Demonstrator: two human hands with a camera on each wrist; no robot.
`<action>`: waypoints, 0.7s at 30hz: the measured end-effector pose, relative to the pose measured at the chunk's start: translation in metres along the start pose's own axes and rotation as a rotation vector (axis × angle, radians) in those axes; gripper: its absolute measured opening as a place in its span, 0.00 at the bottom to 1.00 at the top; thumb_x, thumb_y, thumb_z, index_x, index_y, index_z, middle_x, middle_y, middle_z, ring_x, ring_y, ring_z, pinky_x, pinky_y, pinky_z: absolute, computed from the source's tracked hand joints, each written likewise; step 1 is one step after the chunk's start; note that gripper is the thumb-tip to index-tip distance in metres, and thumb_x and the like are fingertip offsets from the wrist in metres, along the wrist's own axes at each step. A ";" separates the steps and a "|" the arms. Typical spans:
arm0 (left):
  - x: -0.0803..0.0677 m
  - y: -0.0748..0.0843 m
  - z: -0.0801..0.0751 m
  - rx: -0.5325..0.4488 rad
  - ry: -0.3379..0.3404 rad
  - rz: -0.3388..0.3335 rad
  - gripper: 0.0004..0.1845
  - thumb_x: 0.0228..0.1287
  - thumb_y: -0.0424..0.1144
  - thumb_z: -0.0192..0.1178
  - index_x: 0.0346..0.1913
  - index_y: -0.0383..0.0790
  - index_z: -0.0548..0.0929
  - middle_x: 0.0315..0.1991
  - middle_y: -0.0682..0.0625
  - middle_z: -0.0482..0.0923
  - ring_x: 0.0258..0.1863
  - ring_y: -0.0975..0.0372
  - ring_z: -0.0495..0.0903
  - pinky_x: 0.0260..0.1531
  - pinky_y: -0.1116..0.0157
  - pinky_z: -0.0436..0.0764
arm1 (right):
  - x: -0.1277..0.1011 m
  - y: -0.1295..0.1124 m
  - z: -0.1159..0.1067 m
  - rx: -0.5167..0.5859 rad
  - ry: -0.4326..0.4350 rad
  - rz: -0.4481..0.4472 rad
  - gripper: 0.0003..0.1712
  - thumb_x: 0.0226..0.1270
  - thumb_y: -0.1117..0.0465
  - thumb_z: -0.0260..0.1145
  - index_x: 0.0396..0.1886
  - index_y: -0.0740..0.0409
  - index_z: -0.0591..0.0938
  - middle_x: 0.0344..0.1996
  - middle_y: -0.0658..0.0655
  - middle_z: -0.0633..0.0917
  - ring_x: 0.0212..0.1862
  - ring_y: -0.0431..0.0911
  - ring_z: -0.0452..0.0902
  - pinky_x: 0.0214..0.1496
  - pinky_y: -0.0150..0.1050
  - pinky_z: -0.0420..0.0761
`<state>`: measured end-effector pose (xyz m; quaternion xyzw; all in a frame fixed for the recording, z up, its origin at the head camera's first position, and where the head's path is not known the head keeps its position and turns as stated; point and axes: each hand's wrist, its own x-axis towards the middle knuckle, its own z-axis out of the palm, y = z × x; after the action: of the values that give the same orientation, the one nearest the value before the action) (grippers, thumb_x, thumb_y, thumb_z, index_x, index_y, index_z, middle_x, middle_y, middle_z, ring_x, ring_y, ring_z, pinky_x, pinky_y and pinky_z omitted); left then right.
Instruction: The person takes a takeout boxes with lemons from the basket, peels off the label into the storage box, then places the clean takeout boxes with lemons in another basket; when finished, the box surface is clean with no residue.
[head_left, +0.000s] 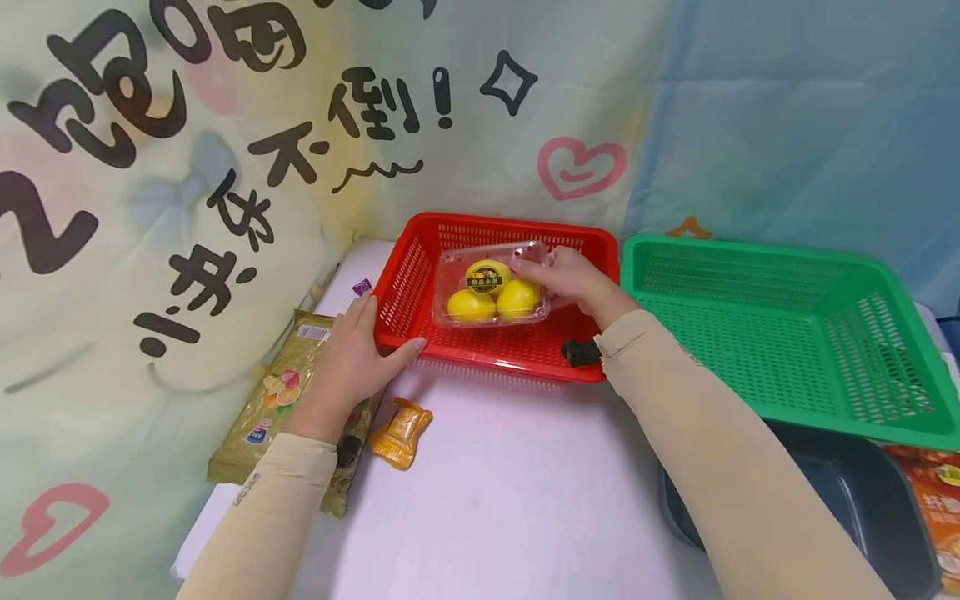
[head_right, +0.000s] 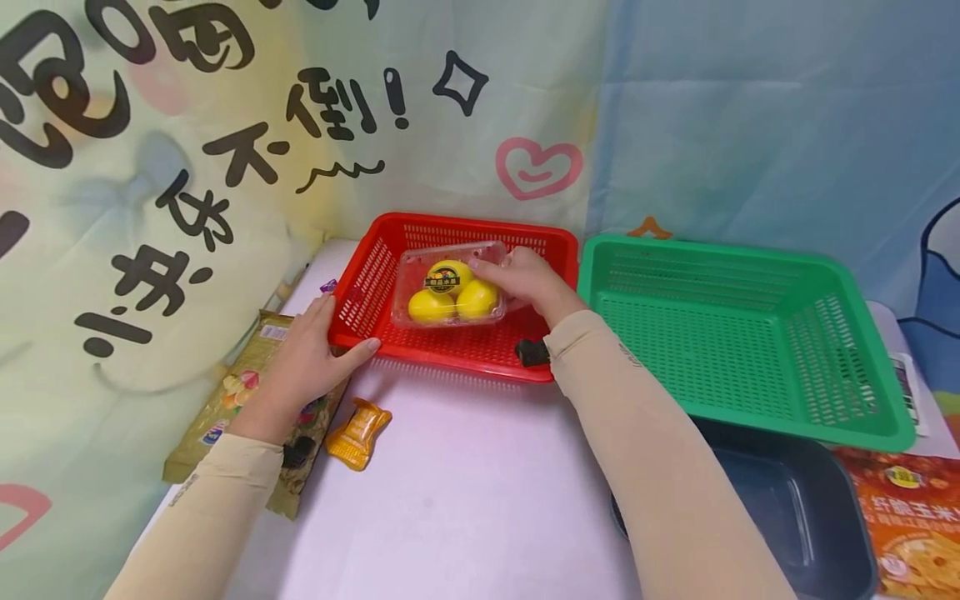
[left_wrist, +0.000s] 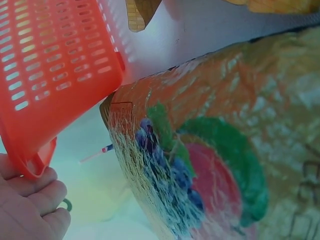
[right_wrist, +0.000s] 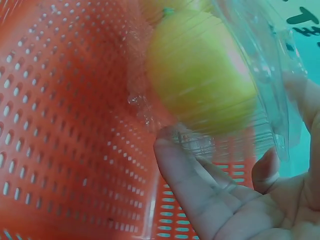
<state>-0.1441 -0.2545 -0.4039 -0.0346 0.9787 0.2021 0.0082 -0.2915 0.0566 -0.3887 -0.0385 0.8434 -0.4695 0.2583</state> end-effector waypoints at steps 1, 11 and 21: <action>0.000 0.000 0.000 0.001 -0.002 -0.002 0.61 0.62 0.73 0.61 0.84 0.38 0.50 0.85 0.39 0.51 0.82 0.40 0.55 0.76 0.36 0.65 | -0.001 -0.001 -0.001 0.001 0.004 -0.006 0.41 0.70 0.31 0.65 0.63 0.61 0.73 0.56 0.61 0.82 0.51 0.51 0.84 0.54 0.45 0.91; -0.002 0.005 0.000 -0.003 -0.006 -0.011 0.61 0.62 0.71 0.63 0.85 0.37 0.49 0.85 0.38 0.50 0.83 0.39 0.53 0.74 0.34 0.66 | -0.028 -0.011 -0.019 0.032 0.092 -0.021 0.32 0.70 0.32 0.66 0.43 0.55 0.69 0.47 0.58 0.80 0.46 0.48 0.84 0.52 0.43 0.91; -0.003 0.003 0.001 0.002 -0.001 0.011 0.61 0.64 0.72 0.61 0.84 0.33 0.50 0.84 0.36 0.51 0.83 0.38 0.53 0.80 0.37 0.57 | -0.073 -0.019 -0.035 0.091 0.107 -0.148 0.31 0.71 0.35 0.66 0.43 0.57 0.67 0.26 0.52 0.75 0.29 0.44 0.72 0.35 0.36 0.78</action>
<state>-0.1416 -0.2515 -0.4033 -0.0289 0.9791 0.2009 0.0077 -0.2484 0.0955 -0.3289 -0.0639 0.8287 -0.5265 0.1788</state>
